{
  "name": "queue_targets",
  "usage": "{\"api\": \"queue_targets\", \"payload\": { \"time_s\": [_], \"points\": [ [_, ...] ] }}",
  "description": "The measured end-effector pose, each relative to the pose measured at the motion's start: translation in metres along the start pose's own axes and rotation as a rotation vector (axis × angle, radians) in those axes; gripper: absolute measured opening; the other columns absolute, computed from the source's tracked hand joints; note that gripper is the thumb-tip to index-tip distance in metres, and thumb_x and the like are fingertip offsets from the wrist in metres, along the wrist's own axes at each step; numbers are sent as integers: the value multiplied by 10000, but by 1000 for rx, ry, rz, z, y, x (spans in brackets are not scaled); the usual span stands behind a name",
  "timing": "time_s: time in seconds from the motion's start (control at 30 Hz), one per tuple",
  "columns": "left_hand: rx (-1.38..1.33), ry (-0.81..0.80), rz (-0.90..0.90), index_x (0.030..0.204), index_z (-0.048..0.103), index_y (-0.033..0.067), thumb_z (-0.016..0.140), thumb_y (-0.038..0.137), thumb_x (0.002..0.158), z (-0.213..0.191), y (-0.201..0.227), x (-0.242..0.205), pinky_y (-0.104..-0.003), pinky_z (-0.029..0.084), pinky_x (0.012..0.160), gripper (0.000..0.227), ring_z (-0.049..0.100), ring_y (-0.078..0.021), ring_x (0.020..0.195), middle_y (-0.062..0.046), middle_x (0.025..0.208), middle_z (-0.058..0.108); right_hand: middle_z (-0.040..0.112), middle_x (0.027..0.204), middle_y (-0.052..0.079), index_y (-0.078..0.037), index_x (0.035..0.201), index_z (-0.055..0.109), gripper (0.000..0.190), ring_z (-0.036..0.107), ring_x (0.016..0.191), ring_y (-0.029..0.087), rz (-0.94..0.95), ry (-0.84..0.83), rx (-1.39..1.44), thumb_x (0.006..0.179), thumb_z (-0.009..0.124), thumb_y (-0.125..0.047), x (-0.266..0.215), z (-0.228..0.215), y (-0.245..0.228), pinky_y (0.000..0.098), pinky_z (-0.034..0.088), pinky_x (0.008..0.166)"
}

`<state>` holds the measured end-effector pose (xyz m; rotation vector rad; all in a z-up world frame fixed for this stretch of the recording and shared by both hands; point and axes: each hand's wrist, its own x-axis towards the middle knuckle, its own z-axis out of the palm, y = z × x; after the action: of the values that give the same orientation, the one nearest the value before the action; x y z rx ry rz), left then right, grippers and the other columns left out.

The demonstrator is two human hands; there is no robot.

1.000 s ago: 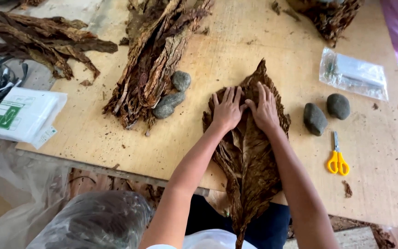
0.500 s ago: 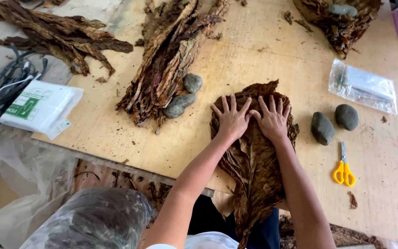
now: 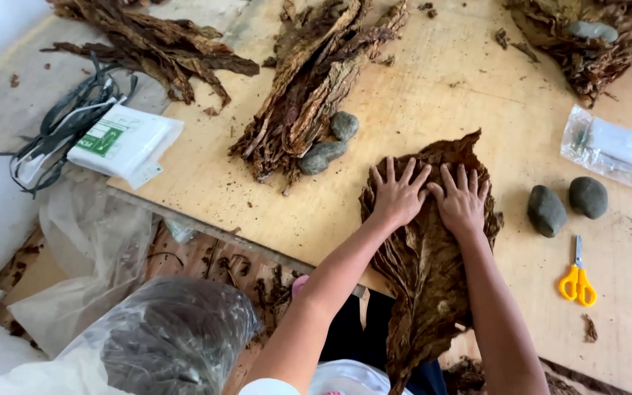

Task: The person places a large dried leaf on a wooden table and uses several smooth stones to press and flatten it. They adjust the leaf and reposition the stones to hold the leaf flat on the table surface.

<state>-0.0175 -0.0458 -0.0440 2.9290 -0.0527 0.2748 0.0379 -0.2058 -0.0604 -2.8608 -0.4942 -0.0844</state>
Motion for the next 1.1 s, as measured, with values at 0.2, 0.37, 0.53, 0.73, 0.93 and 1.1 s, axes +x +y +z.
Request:
{"api": "queue_targets", "payload": {
  "time_s": [0.2, 0.37, 0.53, 0.73, 0.93, 1.1],
  "points": [
    [19, -13, 13, 1607, 353, 304, 425, 407, 1021, 0, 2, -38, -860, 98, 1090, 599, 220, -578, 1501, -131, 1661, 360, 388, 1627, 177, -266, 1594, 411, 723, 259, 1534, 439, -42, 80, -38, 1053, 260, -721, -38, 10, -10, 641, 141, 1236],
    [12, -57, -10, 1614, 335, 298, 394, 416, 1035, -9, 6, -66, -849, 78, 1098, 594, 185, -571, 1512, -124, 1670, 341, 433, 1601, 184, -245, 1576, 451, 677, 310, 1517, 434, -79, 128, -59, 1070, 299, -669, -65, 15, -18, 641, 175, 1229],
    [-5, -110, -16, 1628, 305, 281, 372, 396, 1053, -32, 10, -90, -849, 58, 1088, 591, 155, -568, 1514, -143, 1682, 299, 483, 1564, 184, -238, 1548, 497, 659, 366, 1494, 423, -120, 195, -72, 1061, 339, -653, -86, 9, -29, 642, 219, 1215],
    [-34, -237, -19, 1599, 362, 272, 476, 387, 1023, -47, 12, -88, -840, 74, 1090, 598, 160, -563, 1506, -150, 1667, 302, 418, 1588, 123, -295, 1564, 414, 668, 319, 1506, 384, -64, -44, -129, 1032, 313, -685, -90, -14, -29, 642, 225, 1195],
    [-205, -90, -81, 1480, 468, 230, 454, 261, 1016, -29, 11, -22, -757, 177, 1098, 465, 411, -479, 1364, -156, 1356, 536, 559, 1257, -74, -397, 1263, 645, 335, 462, 1271, 201, -57, 71, -73, 971, 550, -530, -33, 9, -14, 450, 404, 1035],
    [-299, -71, -216, 1446, 469, 110, 345, 469, 1095, -13, 15, 13, -654, 158, 1188, 517, 298, -397, 1470, -175, 1419, 495, 519, 1297, 84, -148, 1392, 533, 491, 484, 1281, 292, -112, 207, 72, 923, 604, -276, -10, 47, -7, 432, 447, 1050]
  ]
}}
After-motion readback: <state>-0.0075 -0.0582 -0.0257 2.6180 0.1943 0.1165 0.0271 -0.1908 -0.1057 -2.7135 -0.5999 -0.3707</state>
